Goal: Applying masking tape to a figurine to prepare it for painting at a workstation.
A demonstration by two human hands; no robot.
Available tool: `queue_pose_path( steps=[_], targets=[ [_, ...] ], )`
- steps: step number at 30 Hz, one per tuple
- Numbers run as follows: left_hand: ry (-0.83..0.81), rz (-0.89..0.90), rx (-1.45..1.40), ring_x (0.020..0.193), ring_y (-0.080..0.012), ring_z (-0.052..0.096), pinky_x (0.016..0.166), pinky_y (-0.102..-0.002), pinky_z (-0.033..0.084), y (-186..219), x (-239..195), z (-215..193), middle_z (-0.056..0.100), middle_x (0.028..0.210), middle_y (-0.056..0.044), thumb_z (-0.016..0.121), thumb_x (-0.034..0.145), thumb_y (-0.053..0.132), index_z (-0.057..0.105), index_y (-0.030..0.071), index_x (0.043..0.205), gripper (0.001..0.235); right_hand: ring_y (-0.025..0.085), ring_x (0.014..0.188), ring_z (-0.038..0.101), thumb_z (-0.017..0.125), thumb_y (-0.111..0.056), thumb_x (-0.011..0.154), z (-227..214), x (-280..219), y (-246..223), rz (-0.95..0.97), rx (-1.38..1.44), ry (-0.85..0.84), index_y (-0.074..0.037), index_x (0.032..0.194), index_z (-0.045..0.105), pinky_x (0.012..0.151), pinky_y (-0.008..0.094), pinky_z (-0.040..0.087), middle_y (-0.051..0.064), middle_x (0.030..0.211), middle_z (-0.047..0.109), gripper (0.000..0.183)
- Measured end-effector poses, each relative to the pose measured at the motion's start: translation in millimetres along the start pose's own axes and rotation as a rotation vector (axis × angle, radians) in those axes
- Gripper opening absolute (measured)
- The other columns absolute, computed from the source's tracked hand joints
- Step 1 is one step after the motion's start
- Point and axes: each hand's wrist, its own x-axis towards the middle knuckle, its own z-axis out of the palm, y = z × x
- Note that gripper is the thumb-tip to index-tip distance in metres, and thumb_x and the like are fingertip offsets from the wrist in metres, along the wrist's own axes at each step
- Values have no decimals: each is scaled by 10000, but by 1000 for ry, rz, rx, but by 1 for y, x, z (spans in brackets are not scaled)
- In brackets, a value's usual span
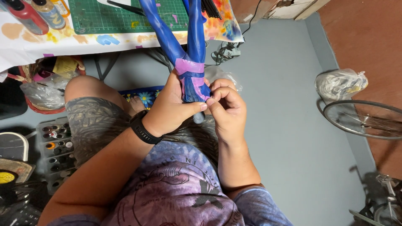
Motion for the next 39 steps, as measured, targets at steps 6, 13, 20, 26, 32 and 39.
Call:
queue_pose_path(
  steps=[6,13,20,26,32,39],
  targets=[
    [4,-12,2,1162,-281,620,1041,-437,489,1,-1,1,630,1228,-209,813,744,-96,319,-12,1419,841,229,977,550,692,42,888,-3,-1,3,6,-2,-1,-15,812,532,1038,471,463,138,993,502,185],
    [3,-20,14,1170,-281,624,1051,-439,483,3,0,1,635,1230,-200,806,745,-87,328,0,1419,831,237,971,550,679,67,879,-9,0,7,31,-3,-22,-16,812,531,1062,491,462,144,995,496,183],
    [2,-33,61,1176,-293,625,1054,-454,477,4,0,0,634,1242,-203,806,747,-70,330,-1,1414,822,226,953,547,679,88,866,-11,2,5,52,-28,-39,-11,805,537,1047,477,476,142,984,500,184],
    [3,-35,95,1189,-285,621,1071,-464,459,2,1,0,639,1250,-185,803,753,-67,326,12,1433,835,220,934,547,682,103,856,-6,6,-4,72,-35,-51,-11,800,539,1020,452,493,139,978,498,191],
    [8,-30,185,1208,-319,615,1065,-498,457,6,0,2,625,1282,-198,811,759,-34,336,19,1431,824,217,911,541,688,109,838,-8,8,-3,89,-54,-60,-10,790,543,977,425,504,141,963,501,193],
    [31,-82,325,1309,-389,558,1093,-542,410,12,1,3,563,1380,-222,809,766,7,281,30,1503,907,205,885,523,686,98,827,-8,13,1,76,-68,-69,-28,776,534,910,380,498,129,944,498,204]
  ],
)
